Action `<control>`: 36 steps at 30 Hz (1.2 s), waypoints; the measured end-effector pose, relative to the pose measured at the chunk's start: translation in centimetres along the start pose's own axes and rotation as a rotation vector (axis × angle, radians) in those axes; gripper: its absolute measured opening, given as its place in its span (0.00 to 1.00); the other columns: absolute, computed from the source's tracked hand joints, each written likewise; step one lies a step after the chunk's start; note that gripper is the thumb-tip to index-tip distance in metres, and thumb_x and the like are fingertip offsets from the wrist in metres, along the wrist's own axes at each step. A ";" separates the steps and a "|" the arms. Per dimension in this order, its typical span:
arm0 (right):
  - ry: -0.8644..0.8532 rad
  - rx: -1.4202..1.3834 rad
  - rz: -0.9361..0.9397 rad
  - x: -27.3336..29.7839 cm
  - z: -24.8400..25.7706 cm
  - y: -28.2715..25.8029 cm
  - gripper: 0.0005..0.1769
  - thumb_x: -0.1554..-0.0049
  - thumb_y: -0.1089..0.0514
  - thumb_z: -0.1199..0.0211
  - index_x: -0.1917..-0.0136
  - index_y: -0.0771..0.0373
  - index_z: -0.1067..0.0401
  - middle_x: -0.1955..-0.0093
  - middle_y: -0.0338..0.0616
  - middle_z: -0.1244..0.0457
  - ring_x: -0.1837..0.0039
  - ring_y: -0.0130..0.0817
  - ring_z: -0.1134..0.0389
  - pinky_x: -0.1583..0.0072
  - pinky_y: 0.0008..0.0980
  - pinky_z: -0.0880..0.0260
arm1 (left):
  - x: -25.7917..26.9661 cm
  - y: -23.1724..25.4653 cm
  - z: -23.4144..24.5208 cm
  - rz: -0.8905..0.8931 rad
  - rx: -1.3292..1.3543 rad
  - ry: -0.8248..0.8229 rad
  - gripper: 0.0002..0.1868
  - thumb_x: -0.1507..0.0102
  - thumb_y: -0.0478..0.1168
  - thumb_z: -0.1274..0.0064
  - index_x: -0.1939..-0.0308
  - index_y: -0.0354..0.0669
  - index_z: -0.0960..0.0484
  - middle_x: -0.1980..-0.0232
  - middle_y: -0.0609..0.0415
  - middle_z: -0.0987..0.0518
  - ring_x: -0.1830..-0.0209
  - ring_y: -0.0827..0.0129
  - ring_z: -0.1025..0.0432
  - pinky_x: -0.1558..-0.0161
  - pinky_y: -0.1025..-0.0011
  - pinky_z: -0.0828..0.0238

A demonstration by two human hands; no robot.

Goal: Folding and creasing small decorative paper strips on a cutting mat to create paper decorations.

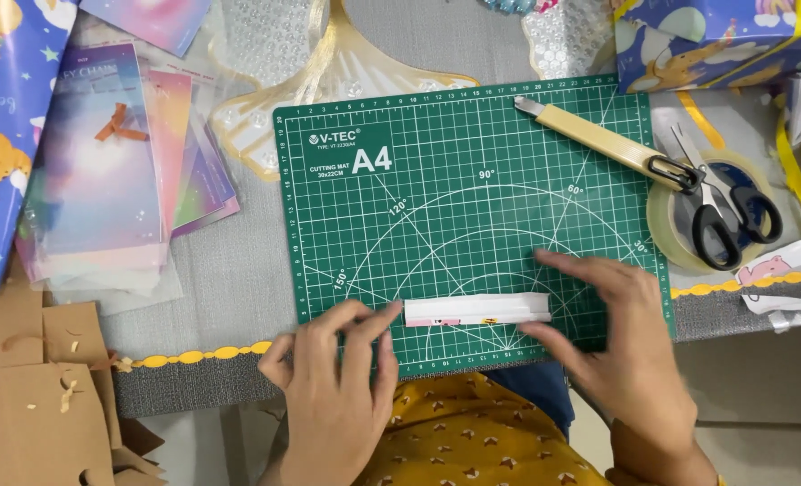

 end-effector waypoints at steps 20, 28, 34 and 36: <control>0.179 -0.279 0.119 0.4 -0.2 -3.2 0.23 0.39 0.64 0.37 0.35 0.66 0.43 0.49 0.44 0.31 0.50 0.31 0.27 0.45 0.31 0.24 | -2.3 4.7 -2.0 0.005 0.223 -0.036 0.19 0.31 0.61 0.54 0.53 0.54 0.22 0.58 0.67 0.22 0.57 0.71 0.29 0.47 0.65 0.51; 0.210 -0.661 0.295 2.5 -0.5 -2.2 0.26 0.43 0.56 0.35 0.38 0.66 0.43 0.44 0.54 0.33 0.39 0.44 0.27 0.33 0.39 0.23 | -1.7 6.0 1.9 -0.133 0.244 0.357 0.04 0.33 0.42 0.38 0.55 0.52 0.16 0.53 0.64 0.12 0.57 0.77 0.16 0.42 0.69 0.47; 0.706 -0.282 0.574 7.1 3.2 -0.1 0.26 0.42 0.74 0.38 0.39 0.57 0.48 0.50 0.50 0.37 0.49 0.39 0.30 0.45 0.37 0.23 | -0.5 8.0 1.4 -0.432 -0.379 0.356 0.03 0.28 0.46 0.37 0.57 0.64 0.14 0.57 0.75 0.18 0.55 0.85 0.23 0.30 0.72 0.52; 0.461 -0.166 0.487 5.7 0.8 -0.3 0.30 0.46 0.59 0.20 0.36 0.50 0.35 0.45 0.31 0.29 0.45 0.28 0.26 0.42 0.27 0.25 | -0.6 7.4 0.6 -0.366 -0.333 0.277 0.03 0.30 0.47 0.34 0.57 0.61 0.13 0.56 0.70 0.18 0.55 0.81 0.23 0.36 0.70 0.47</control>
Point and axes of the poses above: each hand's wrist, its own x-axis away from the middle knuckle, its own z-axis out of the back of the hand, y = z × x, the point moved 10 cm from there along -x, towards the middle knuckle
